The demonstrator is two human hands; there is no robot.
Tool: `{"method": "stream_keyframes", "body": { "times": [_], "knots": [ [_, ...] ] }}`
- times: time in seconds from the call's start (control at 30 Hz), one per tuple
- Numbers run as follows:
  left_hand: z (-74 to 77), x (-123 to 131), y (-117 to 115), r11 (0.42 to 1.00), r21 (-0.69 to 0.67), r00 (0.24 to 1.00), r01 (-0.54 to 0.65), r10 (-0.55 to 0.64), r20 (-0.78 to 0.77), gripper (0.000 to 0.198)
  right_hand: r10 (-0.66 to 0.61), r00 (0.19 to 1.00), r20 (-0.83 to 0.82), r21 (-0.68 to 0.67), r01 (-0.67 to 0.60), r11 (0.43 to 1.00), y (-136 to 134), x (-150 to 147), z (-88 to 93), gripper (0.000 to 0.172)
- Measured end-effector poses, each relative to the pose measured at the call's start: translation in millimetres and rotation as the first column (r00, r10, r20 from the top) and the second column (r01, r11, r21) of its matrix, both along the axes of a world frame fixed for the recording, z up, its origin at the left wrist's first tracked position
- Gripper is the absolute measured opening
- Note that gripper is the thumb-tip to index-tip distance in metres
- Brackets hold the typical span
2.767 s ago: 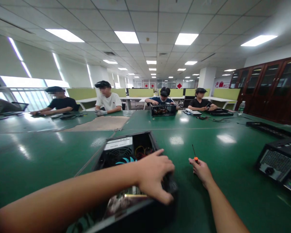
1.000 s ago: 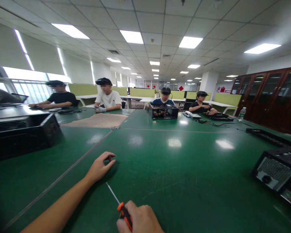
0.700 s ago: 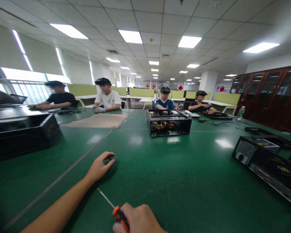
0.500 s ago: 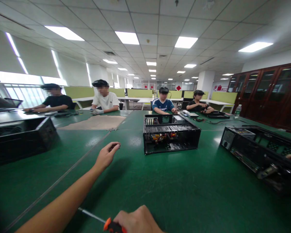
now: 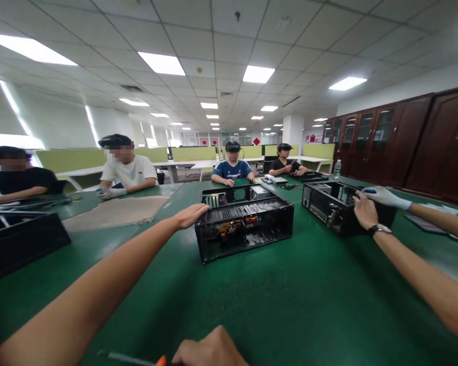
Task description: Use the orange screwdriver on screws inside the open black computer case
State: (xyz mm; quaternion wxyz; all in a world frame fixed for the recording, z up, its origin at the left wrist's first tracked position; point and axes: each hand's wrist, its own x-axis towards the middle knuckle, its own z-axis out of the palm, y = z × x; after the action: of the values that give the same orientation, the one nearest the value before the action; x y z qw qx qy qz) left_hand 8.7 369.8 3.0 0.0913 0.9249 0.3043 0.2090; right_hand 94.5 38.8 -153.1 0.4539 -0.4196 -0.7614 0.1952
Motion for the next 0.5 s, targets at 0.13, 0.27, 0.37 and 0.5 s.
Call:
{"method": "stream_keyframes", "body": {
  "times": [0.13,0.27,0.37,0.5],
  "knots": [
    [-5.4,-2,-4,0.997,0.068,0.999,-0.026,0.028,-0.028,0.058,-0.187,0.963,-0.196,0.033,0.197,0.980,15,17,0.2,0.036],
    [-13.2,2,-32,0.986,0.157,0.998,-0.061,0.062,-0.003,0.057,-0.258,0.910,-0.325,0.078,0.298,0.951,22,31,4.3,0.030],
    [-19.2,4,-72,0.969,0.230,0.996,-0.087,0.087,0.008,0.058,-0.253,0.894,-0.371,0.116,0.315,0.942,18,47,16.5,0.029],
    [-14.3,1,-152,0.929,0.357,0.991,-0.093,0.122,-0.058,0.064,-0.308,0.757,-0.577,0.076,0.425,0.902,6,73,49.3,0.032]
  ]
}}
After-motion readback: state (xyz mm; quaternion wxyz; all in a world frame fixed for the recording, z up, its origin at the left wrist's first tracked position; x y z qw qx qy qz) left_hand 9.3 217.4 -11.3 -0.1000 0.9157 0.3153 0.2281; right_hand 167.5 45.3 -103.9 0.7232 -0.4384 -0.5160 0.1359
